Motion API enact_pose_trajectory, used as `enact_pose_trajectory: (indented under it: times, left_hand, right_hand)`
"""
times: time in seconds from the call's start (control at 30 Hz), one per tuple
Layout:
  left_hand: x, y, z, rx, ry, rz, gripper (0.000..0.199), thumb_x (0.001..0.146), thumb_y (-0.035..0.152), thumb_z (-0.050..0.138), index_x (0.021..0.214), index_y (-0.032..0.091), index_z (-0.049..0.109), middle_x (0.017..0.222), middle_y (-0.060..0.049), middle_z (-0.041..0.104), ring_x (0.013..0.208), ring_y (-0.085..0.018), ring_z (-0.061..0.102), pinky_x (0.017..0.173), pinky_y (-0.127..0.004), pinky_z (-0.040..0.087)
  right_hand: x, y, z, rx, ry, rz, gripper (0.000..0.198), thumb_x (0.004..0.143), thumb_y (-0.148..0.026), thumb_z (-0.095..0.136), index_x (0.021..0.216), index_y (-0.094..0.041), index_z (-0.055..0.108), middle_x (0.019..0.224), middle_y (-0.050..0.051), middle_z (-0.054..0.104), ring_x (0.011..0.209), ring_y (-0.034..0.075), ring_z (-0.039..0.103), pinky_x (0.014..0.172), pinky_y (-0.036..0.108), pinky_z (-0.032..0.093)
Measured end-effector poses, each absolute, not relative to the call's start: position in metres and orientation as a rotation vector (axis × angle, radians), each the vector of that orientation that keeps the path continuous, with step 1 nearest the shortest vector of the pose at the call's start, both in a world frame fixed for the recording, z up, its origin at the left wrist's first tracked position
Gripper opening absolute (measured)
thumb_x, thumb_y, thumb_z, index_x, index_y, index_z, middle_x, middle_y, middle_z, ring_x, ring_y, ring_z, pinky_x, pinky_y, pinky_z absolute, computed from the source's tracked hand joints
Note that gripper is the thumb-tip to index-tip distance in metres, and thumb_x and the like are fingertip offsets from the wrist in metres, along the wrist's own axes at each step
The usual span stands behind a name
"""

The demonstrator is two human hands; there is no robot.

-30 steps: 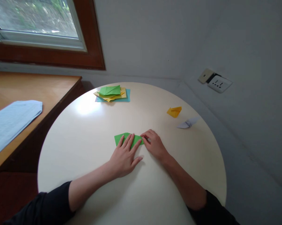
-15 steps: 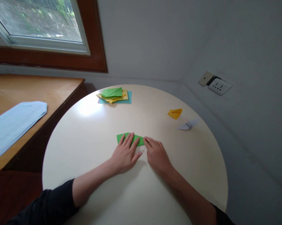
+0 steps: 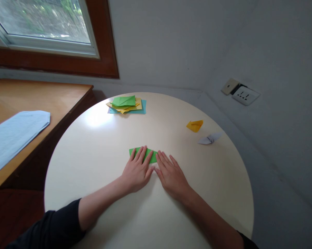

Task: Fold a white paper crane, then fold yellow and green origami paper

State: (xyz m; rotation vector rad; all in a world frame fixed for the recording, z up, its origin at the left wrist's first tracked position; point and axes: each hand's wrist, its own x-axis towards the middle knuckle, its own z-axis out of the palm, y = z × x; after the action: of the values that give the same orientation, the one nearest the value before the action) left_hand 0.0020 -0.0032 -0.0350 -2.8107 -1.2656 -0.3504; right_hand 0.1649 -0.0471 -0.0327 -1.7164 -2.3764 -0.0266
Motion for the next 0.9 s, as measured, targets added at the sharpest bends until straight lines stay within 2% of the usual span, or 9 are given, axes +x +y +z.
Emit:
enact_pose_trajectory:
  times: [0.27, 0.37, 0.43, 0.5, 0.57, 0.63, 0.7, 0.83, 0.9]
  left_hand:
    - [0.003, 0.000, -0.037, -2.763, -1.368, -0.375, 0.051, 0.091, 0.044, 0.035, 0.136, 0.020, 0.038, 0.142, -0.017, 0.035, 0.134, -0.032, 0.025, 0.106, -0.050, 0.023]
    - [0.003, 0.005, -0.034, -2.736, -1.381, -0.405, 0.050, 0.090, 0.040, 0.038, 0.134, 0.017, 0.040, 0.140, -0.018, 0.038, 0.132, -0.033, 0.028, 0.106, -0.052, 0.024]
    - [0.003, 0.006, -0.026, -2.720, -1.351, -0.458, 0.044, 0.089, 0.034, 0.041, 0.127, 0.012, 0.049, 0.138, -0.019, 0.041, 0.131, -0.033, 0.031, 0.106, -0.053, 0.023]
    - [0.003, 0.003, -0.017, -2.744, -1.260, -0.541, 0.034, 0.087, 0.024, 0.041, 0.110, 0.009, 0.060, 0.134, -0.019, 0.045, 0.128, -0.032, 0.035, 0.106, -0.052, 0.025]
    - [0.005, -0.002, -0.010, -2.809, -1.171, -0.635, 0.029, 0.087, 0.018, 0.038, 0.097, 0.008, 0.064, 0.123, -0.018, 0.055, 0.119, -0.028, 0.046, 0.103, -0.046, 0.034]
    - [0.006, -0.007, -0.008, -2.898, -1.135, -0.688, 0.030, 0.087, 0.017, 0.036, 0.093, 0.009, 0.065, 0.108, -0.016, 0.063, 0.106, -0.024, 0.055, 0.096, -0.041, 0.043]
    - [0.007, -0.008, -0.010, -2.972, -1.130, -0.704, 0.029, 0.088, 0.016, 0.035, 0.091, 0.011, 0.064, 0.099, -0.013, 0.065, 0.098, -0.022, 0.058, 0.092, -0.039, 0.046]
    - [0.004, 0.001, -0.020, -3.029, -1.150, -0.726, 0.026, 0.086, 0.013, 0.039, 0.075, 0.014, 0.063, 0.090, -0.010, 0.067, 0.094, -0.018, 0.062, 0.103, -0.040, 0.037]
    - [0.001, 0.007, -0.023, -3.043, -1.114, -0.726, 0.022, 0.083, 0.011, 0.043, 0.071, 0.015, 0.061, 0.088, -0.008, 0.068, 0.092, -0.016, 0.063, 0.106, -0.040, 0.033]
  right_hand:
    - [0.163, -0.047, -0.033, -1.753, -2.362, -0.052, 0.045, 0.094, -0.028, 0.029, 0.133, -0.009, 0.041, 0.140, 0.013, 0.038, 0.130, 0.021, 0.037, 0.106, 0.041, 0.028]
    - [0.160, -0.047, -0.031, -1.765, -2.334, -0.080, 0.043, 0.092, -0.025, 0.032, 0.131, -0.010, 0.044, 0.139, 0.013, 0.042, 0.127, 0.022, 0.040, 0.104, 0.041, 0.030]
    - [0.156, -0.047, -0.028, -1.789, -2.318, -0.099, 0.041, 0.091, -0.022, 0.036, 0.129, -0.009, 0.046, 0.136, 0.014, 0.046, 0.123, 0.023, 0.044, 0.101, 0.040, 0.033]
    - [0.150, -0.048, -0.024, -1.838, -2.301, -0.130, 0.040, 0.089, -0.018, 0.039, 0.126, -0.008, 0.049, 0.130, 0.017, 0.051, 0.117, 0.026, 0.047, 0.097, 0.040, 0.035]
    - [0.143, -0.049, -0.020, -1.901, -2.269, -0.165, 0.037, 0.087, -0.013, 0.039, 0.122, -0.007, 0.051, 0.120, 0.019, 0.057, 0.107, 0.027, 0.050, 0.092, 0.042, 0.037]
    - [0.136, -0.051, -0.016, -1.940, -2.242, -0.164, 0.035, 0.086, -0.011, 0.038, 0.117, -0.008, 0.054, 0.104, 0.018, 0.061, 0.095, 0.027, 0.052, 0.085, 0.043, 0.039]
    - [0.131, -0.054, -0.013, -1.907, -2.249, -0.106, 0.031, 0.086, -0.013, 0.040, 0.112, -0.009, 0.057, 0.093, 0.015, 0.061, 0.087, 0.026, 0.051, 0.079, 0.042, 0.040]
    - [0.131, -0.057, -0.011, -1.772, -2.212, 0.112, 0.024, 0.077, -0.011, 0.050, 0.097, -0.014, 0.063, 0.092, 0.011, 0.059, 0.089, 0.024, 0.049, 0.079, 0.038, 0.039]
    - [0.139, -0.054, -0.012, -1.698, -2.163, 0.199, 0.027, 0.071, -0.006, 0.052, 0.092, -0.017, 0.065, 0.098, 0.010, 0.059, 0.096, 0.023, 0.049, 0.083, 0.037, 0.038]
